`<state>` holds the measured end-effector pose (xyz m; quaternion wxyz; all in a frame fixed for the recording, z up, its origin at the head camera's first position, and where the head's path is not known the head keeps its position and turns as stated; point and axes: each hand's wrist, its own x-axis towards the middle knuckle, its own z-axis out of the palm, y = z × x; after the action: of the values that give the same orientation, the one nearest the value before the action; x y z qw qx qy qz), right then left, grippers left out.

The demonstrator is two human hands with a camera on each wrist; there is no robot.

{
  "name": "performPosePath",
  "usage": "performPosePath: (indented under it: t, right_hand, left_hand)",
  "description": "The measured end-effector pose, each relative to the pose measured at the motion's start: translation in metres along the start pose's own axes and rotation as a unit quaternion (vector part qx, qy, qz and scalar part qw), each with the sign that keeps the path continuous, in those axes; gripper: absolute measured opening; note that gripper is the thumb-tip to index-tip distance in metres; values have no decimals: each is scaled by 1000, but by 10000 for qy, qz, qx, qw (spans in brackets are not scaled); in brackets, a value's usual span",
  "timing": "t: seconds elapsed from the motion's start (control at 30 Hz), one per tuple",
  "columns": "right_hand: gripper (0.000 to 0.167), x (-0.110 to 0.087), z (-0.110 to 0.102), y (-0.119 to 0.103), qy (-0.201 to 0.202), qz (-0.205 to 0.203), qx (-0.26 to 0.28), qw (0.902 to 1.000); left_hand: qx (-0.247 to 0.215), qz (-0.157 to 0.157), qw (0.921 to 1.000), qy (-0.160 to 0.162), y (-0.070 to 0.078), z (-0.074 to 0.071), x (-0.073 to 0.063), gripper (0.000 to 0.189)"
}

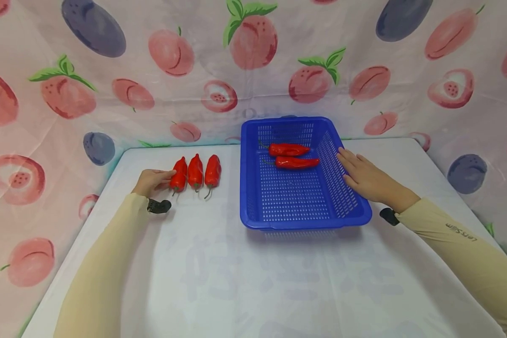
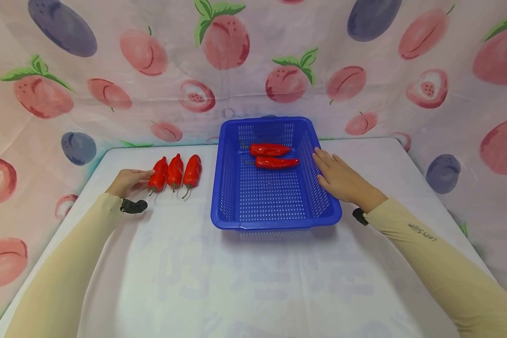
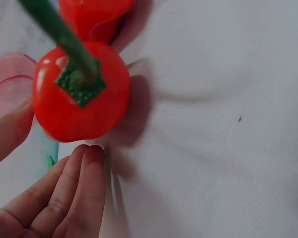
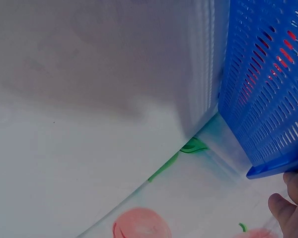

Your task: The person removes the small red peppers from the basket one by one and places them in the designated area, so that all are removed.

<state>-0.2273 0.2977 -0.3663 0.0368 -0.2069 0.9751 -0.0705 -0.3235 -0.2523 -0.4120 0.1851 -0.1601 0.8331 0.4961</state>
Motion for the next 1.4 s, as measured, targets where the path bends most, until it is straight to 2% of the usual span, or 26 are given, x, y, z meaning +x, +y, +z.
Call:
performPosePath:
  t: [0.2, 0.37, 0.5, 0.63, 0.8, 1.0, 1.23, 1.4]
  right_hand:
    - [61, 0, 1, 1, 4, 12, -1, 10000]
    - [61, 0, 1, 1, 27, 15, -13, 10000]
    - [61, 0, 1, 0, 27, 22, 0, 10000]
    - [61, -1, 1, 0, 49, 39, 0, 10000]
    - [60, -2, -1, 0, 54, -29, 34, 10000]
    - [61, -2, -3, -1, -43, -53, 79, 9999]
    - [61, -2, -4, -2, -89, -51, 68, 9999]
    - [60, -1, -3, -1, 8, -55, 97, 9999]
  left_hand:
    - [-135, 34, 9999, 2, 0, -5, -4, 69]
    - [-235, -93, 9997, 24, 1, -11, -2, 65]
    - [-72, -75, 9999, 22, 2, -18, -2, 65]
    - [161, 50, 9998, -110, 3, -27, -4, 66]
    - [276, 320, 9984, -374, 3, -37, -10, 63]
    - [366, 732, 9952, -528, 3, -46, -16, 61]
    - [489, 1324, 9871, -760, 6, -57, -20, 60]
    - [373, 1600, 9822, -908, 13, -58, -26, 62]
